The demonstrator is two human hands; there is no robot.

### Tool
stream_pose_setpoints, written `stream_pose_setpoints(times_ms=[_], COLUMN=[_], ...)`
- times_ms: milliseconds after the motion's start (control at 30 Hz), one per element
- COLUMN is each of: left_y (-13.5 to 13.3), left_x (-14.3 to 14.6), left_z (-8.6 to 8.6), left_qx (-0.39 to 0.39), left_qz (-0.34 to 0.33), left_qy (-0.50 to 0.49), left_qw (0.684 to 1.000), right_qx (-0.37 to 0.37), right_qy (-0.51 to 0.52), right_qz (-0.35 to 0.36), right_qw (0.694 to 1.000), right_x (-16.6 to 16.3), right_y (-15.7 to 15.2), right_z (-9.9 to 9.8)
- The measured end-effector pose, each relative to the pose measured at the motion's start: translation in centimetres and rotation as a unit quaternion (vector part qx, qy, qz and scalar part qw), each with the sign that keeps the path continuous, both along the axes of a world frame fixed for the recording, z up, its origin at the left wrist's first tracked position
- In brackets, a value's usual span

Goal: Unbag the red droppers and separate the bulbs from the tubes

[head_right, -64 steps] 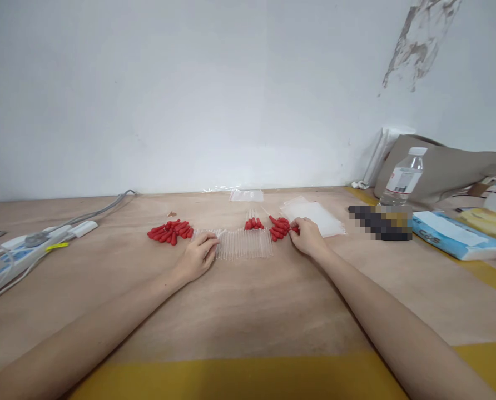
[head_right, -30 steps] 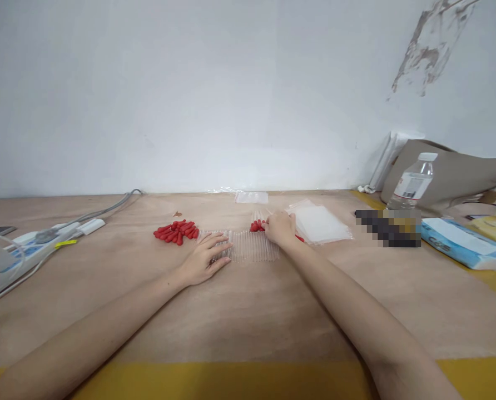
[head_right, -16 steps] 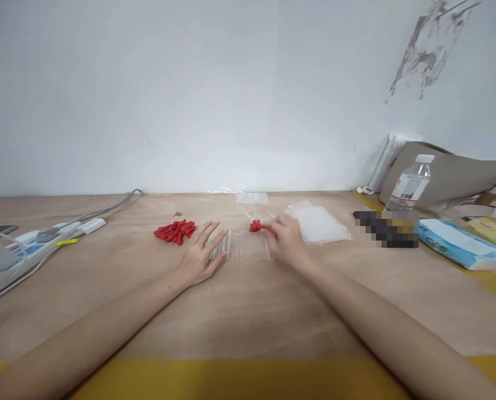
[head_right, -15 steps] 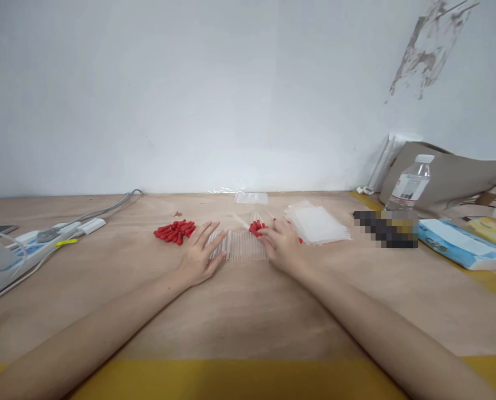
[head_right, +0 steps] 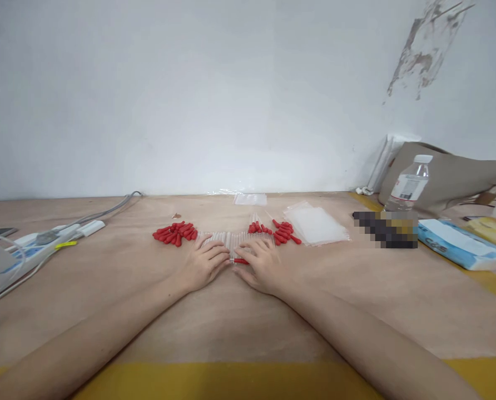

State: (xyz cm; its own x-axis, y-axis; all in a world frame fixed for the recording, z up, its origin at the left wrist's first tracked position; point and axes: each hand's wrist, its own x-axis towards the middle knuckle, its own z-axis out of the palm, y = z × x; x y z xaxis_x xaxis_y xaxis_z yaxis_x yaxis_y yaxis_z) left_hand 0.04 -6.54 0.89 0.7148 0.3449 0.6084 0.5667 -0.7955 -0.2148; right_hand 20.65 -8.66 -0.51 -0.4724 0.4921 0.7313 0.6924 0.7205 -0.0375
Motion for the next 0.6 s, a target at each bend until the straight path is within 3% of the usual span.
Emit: stream_pose_setpoints(times_ms=[600], left_y=[-0.35], left_x=[0.06], left_z=[0.45], left_qx=[-0.047], left_qz=[-0.02], left_qy=[0.037], left_qw=[0.998], right_qx=[0.095], right_qy=[-0.056], right_qz=[0.051], right_qw=[0.993], right_x=[0.01], right_y=[0.04], right_z=[-0.44])
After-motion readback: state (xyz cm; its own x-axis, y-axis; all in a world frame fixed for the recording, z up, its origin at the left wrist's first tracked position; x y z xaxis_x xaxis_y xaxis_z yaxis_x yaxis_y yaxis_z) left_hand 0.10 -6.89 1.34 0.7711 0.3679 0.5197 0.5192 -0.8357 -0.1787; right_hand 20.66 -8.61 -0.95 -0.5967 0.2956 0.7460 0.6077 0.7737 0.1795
